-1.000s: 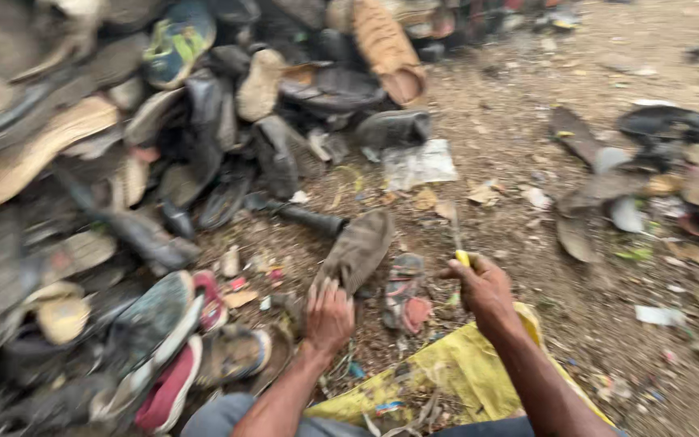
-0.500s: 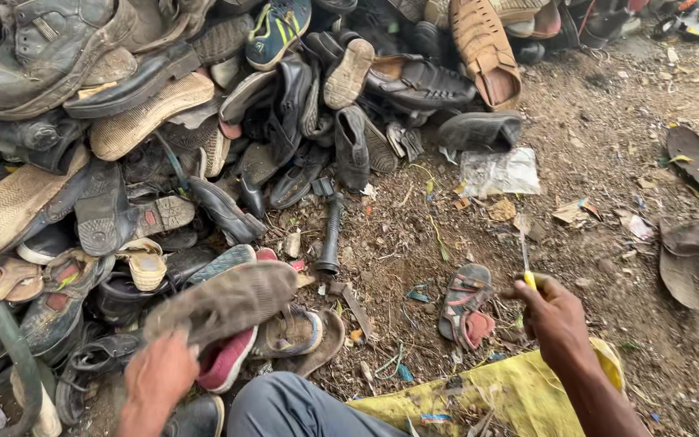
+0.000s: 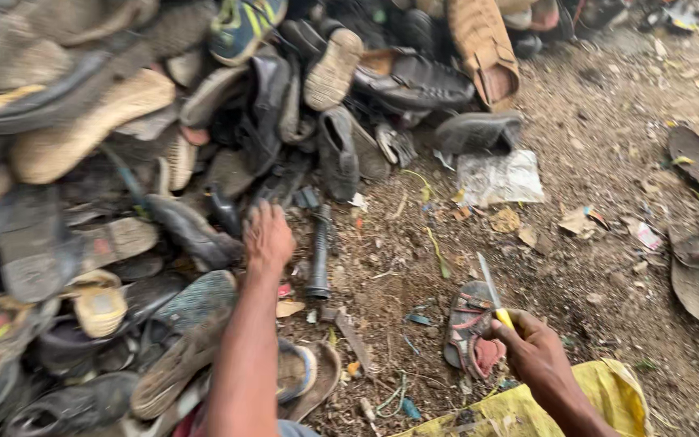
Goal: The person uses a small knife to cut and trim parts of several old shoes while sitting on the ground next to a large pile of discarded footwear.
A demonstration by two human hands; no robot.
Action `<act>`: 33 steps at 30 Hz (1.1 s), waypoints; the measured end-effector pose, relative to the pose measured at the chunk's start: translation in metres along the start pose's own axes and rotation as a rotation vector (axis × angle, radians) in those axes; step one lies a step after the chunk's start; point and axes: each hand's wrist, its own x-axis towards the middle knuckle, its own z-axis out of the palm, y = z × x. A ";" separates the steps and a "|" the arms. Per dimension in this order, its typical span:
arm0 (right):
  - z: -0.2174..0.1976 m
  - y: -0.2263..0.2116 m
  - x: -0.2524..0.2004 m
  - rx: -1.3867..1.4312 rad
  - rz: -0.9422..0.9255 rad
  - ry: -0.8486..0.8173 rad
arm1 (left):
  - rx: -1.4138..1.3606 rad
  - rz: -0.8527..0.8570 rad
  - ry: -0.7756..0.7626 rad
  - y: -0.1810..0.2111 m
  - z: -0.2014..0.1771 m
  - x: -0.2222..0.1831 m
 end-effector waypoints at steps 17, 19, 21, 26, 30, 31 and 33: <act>-0.008 -0.002 -0.002 0.044 -0.215 0.005 | -0.174 -0.066 -0.333 0.173 -0.087 -0.128; -0.010 -0.007 -0.004 0.119 -0.114 -0.017 | -0.422 0.212 -0.388 0.202 -0.080 -0.173; -0.017 -0.013 -0.013 0.130 -0.113 0.004 | -0.498 0.454 -0.127 0.210 -0.065 -0.196; -0.035 -0.027 -0.033 0.172 -0.054 0.069 | -0.491 0.621 0.015 0.224 -0.036 -0.223; -0.042 -0.033 -0.030 0.228 -0.102 0.107 | -0.318 0.406 -0.317 0.288 -0.027 -0.228; -0.043 -0.030 -0.028 0.252 -0.129 0.100 | -0.410 0.415 -0.125 0.305 -0.022 -0.226; -0.047 -0.025 -0.022 0.282 -0.131 0.125 | -0.390 0.356 0.101 0.344 -0.011 -0.209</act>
